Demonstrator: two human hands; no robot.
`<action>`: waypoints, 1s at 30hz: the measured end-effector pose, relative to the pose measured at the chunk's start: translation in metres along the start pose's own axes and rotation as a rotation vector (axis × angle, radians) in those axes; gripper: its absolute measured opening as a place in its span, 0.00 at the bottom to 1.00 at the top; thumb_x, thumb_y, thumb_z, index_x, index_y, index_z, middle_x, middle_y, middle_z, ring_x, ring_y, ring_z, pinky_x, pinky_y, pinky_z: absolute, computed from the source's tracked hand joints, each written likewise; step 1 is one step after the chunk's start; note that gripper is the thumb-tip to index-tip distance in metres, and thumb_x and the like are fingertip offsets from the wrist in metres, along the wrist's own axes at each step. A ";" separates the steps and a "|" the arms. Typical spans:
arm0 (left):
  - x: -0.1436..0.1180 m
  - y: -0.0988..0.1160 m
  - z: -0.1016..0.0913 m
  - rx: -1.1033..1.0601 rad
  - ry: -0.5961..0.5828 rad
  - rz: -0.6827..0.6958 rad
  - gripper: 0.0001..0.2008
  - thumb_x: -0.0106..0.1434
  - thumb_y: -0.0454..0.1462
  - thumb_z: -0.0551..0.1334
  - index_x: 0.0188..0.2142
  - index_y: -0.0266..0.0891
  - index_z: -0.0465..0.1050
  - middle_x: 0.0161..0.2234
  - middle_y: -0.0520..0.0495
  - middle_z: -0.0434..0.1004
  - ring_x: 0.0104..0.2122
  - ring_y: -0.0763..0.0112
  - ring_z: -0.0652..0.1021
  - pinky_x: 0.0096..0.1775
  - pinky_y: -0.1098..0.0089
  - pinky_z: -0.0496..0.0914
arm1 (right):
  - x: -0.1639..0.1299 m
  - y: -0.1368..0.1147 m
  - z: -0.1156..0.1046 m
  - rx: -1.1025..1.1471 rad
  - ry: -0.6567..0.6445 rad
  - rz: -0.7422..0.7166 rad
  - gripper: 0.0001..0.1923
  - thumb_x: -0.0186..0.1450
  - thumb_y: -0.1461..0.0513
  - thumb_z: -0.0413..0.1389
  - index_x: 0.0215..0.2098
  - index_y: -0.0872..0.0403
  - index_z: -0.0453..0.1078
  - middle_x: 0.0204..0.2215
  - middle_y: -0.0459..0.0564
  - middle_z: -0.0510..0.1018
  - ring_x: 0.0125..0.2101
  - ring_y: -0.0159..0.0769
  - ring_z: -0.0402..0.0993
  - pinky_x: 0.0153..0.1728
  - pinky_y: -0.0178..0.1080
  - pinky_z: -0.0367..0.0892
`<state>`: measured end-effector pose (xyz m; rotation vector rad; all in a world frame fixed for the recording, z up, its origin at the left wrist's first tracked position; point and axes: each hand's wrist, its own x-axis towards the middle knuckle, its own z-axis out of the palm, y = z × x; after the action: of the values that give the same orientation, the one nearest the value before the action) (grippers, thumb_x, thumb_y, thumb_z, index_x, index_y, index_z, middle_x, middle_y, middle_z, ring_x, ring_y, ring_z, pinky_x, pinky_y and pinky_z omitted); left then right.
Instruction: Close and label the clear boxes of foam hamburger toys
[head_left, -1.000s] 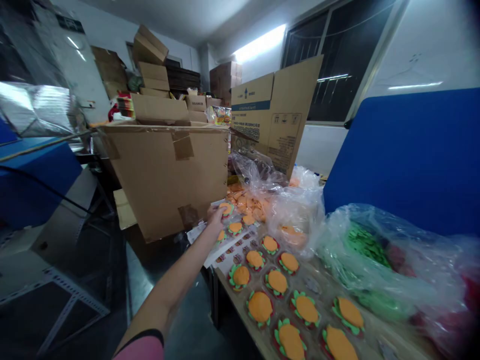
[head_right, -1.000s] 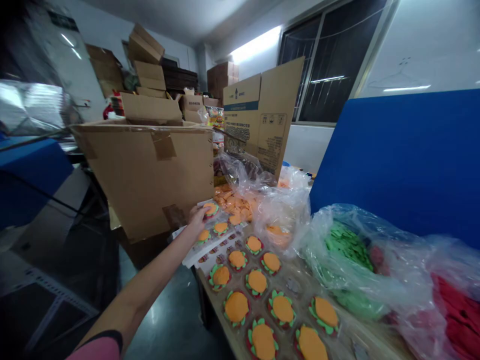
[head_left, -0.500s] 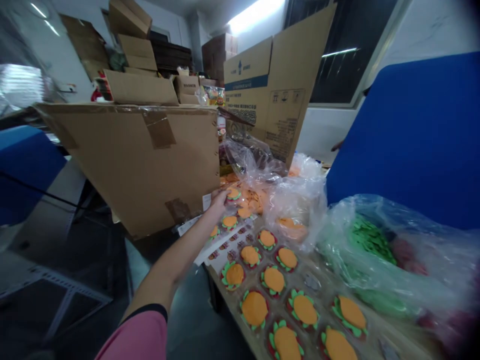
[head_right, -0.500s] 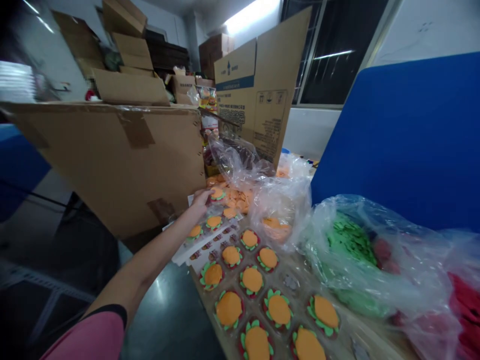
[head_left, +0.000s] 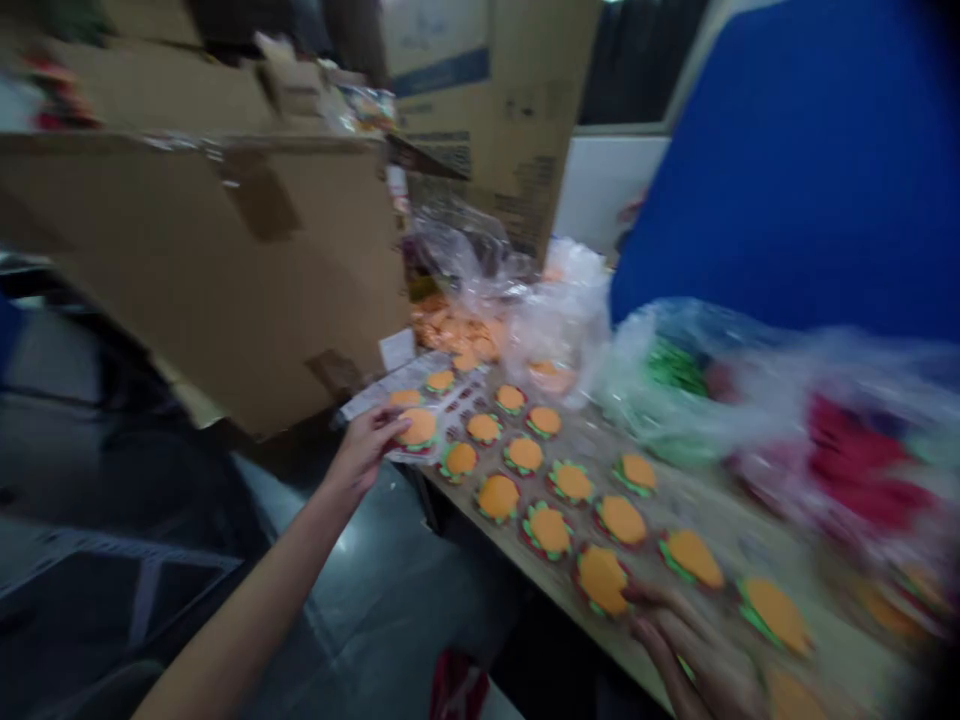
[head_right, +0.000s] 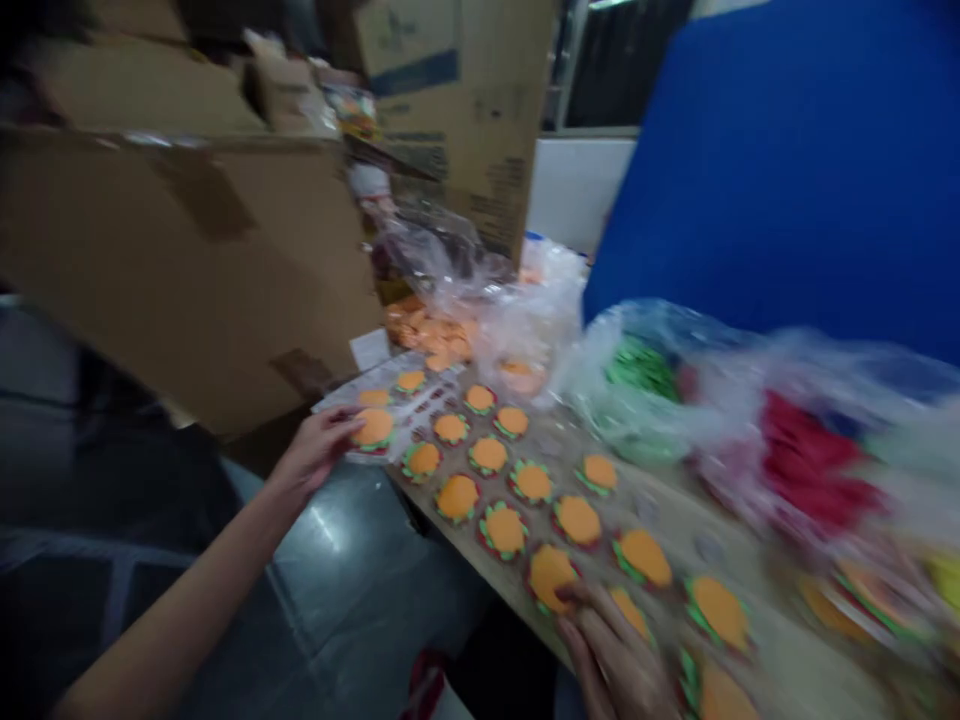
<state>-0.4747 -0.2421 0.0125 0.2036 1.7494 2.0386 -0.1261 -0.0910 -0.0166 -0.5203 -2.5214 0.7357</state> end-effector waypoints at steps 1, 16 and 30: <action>-0.013 -0.006 0.008 -0.006 -0.030 -0.013 0.18 0.36 0.34 0.69 0.31 0.35 0.73 0.28 0.49 0.75 0.25 0.73 0.73 0.26 0.75 0.69 | -0.006 -0.007 -0.001 0.000 0.021 0.033 0.09 0.64 0.61 0.47 0.35 0.50 0.70 0.39 0.53 0.76 0.41 0.38 0.73 0.41 0.38 0.70; -0.228 -0.120 0.177 0.107 -0.890 -0.132 0.15 0.47 0.34 0.64 0.37 0.38 0.69 0.34 0.47 0.74 0.33 0.67 0.74 0.34 0.73 0.67 | -0.074 -0.024 -0.042 -0.371 -0.124 0.314 0.47 0.47 0.63 0.59 0.61 0.56 0.43 0.50 0.60 0.62 0.50 0.51 0.58 0.49 0.51 0.56; -0.215 -0.120 0.140 0.131 -0.854 -0.323 0.11 0.47 0.40 0.66 0.27 0.36 0.70 0.26 0.49 0.72 0.29 0.72 0.72 0.34 0.73 0.65 | -0.144 0.068 -0.113 -0.649 -0.329 0.385 0.32 0.48 0.66 0.54 0.53 0.56 0.61 0.46 0.60 0.71 0.47 0.50 0.65 0.51 0.55 0.51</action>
<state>-0.2004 -0.1940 -0.0405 0.6697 1.2521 1.3044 0.0668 -0.0593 -0.0172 -1.2123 -2.9950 0.0950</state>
